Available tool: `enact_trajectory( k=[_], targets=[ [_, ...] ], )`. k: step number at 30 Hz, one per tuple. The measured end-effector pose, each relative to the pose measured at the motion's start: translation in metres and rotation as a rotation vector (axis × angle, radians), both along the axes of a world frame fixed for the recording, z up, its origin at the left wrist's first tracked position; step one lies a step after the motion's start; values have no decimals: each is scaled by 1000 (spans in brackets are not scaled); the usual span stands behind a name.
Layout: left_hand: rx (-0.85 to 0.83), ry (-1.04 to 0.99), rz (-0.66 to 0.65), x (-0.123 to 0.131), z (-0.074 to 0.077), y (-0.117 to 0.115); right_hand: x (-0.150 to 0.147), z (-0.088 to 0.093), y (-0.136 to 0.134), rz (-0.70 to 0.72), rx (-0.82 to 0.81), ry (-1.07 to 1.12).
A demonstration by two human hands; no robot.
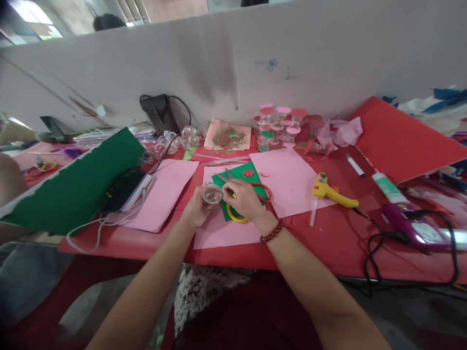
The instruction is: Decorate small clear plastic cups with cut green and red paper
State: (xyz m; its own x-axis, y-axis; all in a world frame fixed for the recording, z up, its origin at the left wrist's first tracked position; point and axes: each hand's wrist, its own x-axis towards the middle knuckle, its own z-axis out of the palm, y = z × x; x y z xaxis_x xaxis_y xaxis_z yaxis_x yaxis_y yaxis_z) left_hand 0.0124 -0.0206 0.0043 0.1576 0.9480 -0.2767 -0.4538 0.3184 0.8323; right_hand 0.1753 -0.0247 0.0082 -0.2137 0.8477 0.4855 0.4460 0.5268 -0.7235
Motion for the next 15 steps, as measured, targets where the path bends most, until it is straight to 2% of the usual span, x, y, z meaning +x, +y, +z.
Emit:
enact_trajectory(
  k=[4, 10, 15],
  targets=[
    [-12, -7, 6, 0, 4, -2, 1, 3, 0, -16, -6, 80],
    [-4, -13, 44, -1, 1, 0, -2, -2, 0, 18, -107, 130],
    [11, -7, 22, -2, -2, 1, 1, -6, -1, -82, -69, 89]
  ],
)
